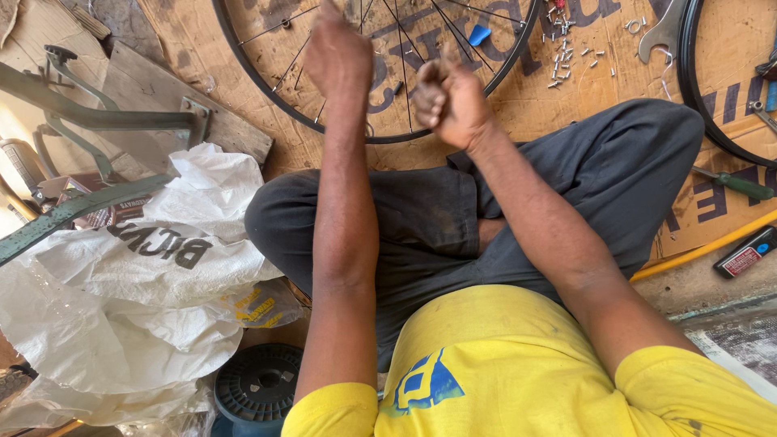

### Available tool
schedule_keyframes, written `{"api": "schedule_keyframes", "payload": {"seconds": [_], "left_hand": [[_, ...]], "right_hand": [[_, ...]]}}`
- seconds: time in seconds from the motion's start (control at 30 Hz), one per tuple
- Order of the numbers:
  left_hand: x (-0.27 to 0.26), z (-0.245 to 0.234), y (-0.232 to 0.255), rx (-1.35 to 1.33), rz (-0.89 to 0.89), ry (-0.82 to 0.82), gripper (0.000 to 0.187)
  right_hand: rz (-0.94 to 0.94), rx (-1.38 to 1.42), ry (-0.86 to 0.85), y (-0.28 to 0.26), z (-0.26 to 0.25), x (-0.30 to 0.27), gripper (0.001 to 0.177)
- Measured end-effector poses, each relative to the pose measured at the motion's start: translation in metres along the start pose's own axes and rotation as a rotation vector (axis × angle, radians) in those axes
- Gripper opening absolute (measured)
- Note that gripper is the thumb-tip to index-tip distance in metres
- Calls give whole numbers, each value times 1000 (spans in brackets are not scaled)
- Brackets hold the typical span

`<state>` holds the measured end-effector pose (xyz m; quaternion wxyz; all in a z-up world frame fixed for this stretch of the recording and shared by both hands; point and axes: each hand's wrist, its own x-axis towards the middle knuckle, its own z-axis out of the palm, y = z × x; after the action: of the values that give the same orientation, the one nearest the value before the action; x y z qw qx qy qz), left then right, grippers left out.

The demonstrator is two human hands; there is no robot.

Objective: The person sits cross-legged on the floor and works on a bicycle wheel, repeatedly inserting and tightening spokes with their hands. They manipulate the wheel rim and spokes, occasionally picking up small metal parts from the floor to continue the assembly process.

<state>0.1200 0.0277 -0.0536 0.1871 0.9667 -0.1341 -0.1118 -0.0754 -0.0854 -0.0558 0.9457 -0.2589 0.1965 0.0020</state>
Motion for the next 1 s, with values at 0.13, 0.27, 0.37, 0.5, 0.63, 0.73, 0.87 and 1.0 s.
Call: {"api": "schedule_keyframes", "payload": {"seconds": [0.13, 0.27, 0.37, 0.5, 0.63, 0.73, 0.87, 1.0], "left_hand": [[-2, -12, -12, -65, 175, 520, 47], [-26, 4, 8, -256, 95, 146, 48], [-36, 35, 12, -392, 178, -2, 37], [-31, 42, 3, -732, 259, -106, 32], [-46, 18, 1, -694, 136, -364, 35], [-74, 0, -8, -253, 301, -426, 36], [-95, -8, -12, -1, 226, -685, 38], [-104, -6, -8, 24, 191, -725, 40]], "right_hand": [[-77, -22, -117, -21, 1, -7, 30], [-129, -523, 62, -9, 19, -8, 32], [-236, -838, 114, 15, 34, 8, 31], [-290, -894, 319, 22, 32, 6, 33], [-574, -1487, 370, 23, 18, -2, 23], [-662, -1764, 431, 22, -3, -15, 24], [-694, -1955, 465, 18, -22, -18, 24], [-584, -1886, 560, 31, -33, -22, 23]]}}
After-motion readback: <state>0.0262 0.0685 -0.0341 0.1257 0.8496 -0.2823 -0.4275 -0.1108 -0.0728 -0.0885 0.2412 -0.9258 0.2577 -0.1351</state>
